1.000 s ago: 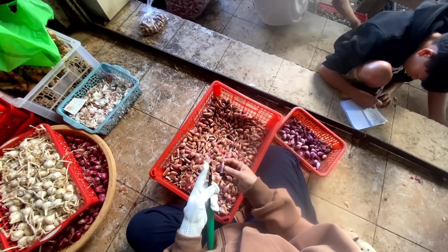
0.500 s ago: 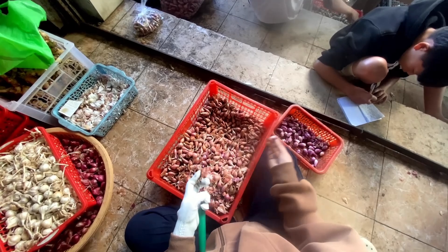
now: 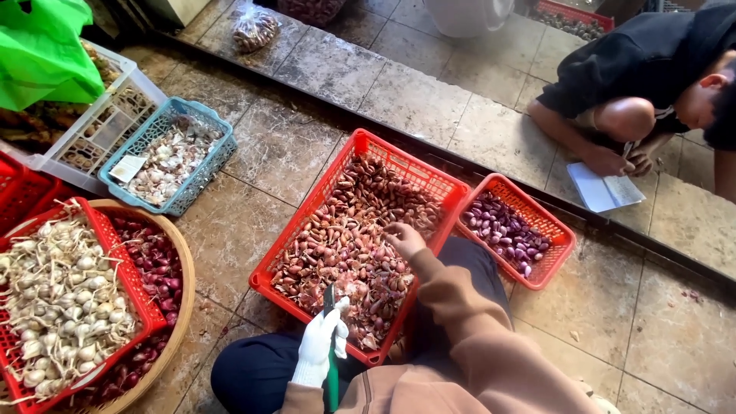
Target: A person sits on the floor and uses a small knife to trim the ends of shallots before placing them into a sorting basket.
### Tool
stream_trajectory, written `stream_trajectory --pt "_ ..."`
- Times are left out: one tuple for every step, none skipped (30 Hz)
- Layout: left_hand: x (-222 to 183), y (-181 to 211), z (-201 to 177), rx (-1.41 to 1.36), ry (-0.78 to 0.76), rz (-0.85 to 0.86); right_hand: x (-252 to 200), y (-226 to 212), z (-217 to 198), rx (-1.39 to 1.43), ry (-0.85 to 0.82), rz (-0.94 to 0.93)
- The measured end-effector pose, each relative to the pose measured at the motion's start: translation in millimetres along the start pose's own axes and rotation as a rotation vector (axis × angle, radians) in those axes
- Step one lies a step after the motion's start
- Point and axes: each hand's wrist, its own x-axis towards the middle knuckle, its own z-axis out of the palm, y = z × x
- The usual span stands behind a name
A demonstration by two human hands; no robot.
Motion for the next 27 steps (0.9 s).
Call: stream_trajectory --pt "-8 8 10 0.045 0.041 -0.006 3 -8 3 -0.113 -0.026 0.032" --pt "-16 17 20 0.09 0.082 -0.012 6 -15 7 -0.227 -0.051 0.062" --pt "-13 12 17 0.086 0.087 -0.008 26 -2 14 -0.229 -0.056 0.059" --pt "-10 8 14 0.063 0.09 0.013 45 11 21 -0.361 -0.009 -0.067" --pt "-7 4 11 0.041 0.094 0.033 65 24 28 -0.49 0.039 -0.194" --pt "-7 5 13 0.039 0.098 0.037 76 30 34 -0.491 0.035 -0.198" --pt "-8 7 14 0.078 0.084 0.049 88 35 40 -0.539 0.008 -0.262" --pt "-8 9 16 0.116 0.069 0.062 99 40 45 -0.586 -0.018 -0.326" --pt "-8 9 15 0.115 0.071 0.064 98 38 47 -0.587 -0.02 -0.329" --pt "-7 9 14 0.096 0.057 0.059 98 35 49 -0.632 -0.04 -0.269" --pt "-6 9 13 0.079 0.041 0.053 97 33 50 -0.676 -0.057 -0.207" --pt "-6 11 13 0.079 0.042 0.054 105 39 54 -0.676 -0.057 -0.208" --pt "-7 11 13 0.07 0.039 0.051 112 45 57 -0.703 -0.107 -0.203" --pt "-7 12 13 0.062 0.036 0.047 119 52 59 -0.73 -0.158 -0.198" --pt "-6 12 13 0.063 0.032 0.048 110 47 59 -0.731 -0.153 -0.198" --pt "-5 12 13 0.064 0.043 0.043 100 41 58 -0.691 -0.174 -0.248" --pt "-5 12 12 0.066 0.055 0.038 90 36 59 -0.65 -0.195 -0.297" --pt "-7 15 16 0.067 0.052 0.038 77 30 59 -0.651 -0.192 -0.297" --pt "-10 17 18 0.074 0.05 0.04 63 23 61 -0.7 -0.165 -0.295" --pt "-13 19 21 0.082 0.048 0.042 50 17 63 -0.749 -0.138 -0.293" --pt "-19 24 24 0.08 0.048 0.042 46 22 62 -0.751 -0.139 -0.294" --pt "-25 28 28 0.065 0.016 0.062 42 27 60 -0.581 -0.183 -0.348" --pt "-32 32 33 0.053 -0.019 0.078 37 35 57 -0.409 -0.222 -0.394" --pt "-25 25 26 0.053 -0.021 0.073 35 37 58 -0.409 -0.22 -0.389" --pt "-17 18 20 -0.017 -0.065 0.087 33 40 58 -0.473 -0.15 -0.397" --pt "-10 11 14 -0.087 -0.108 0.1 31 42 57 -0.537 -0.081 -0.403" --pt "-8 9 12 -0.085 -0.109 0.1 33 42 55 -0.535 -0.079 -0.403"
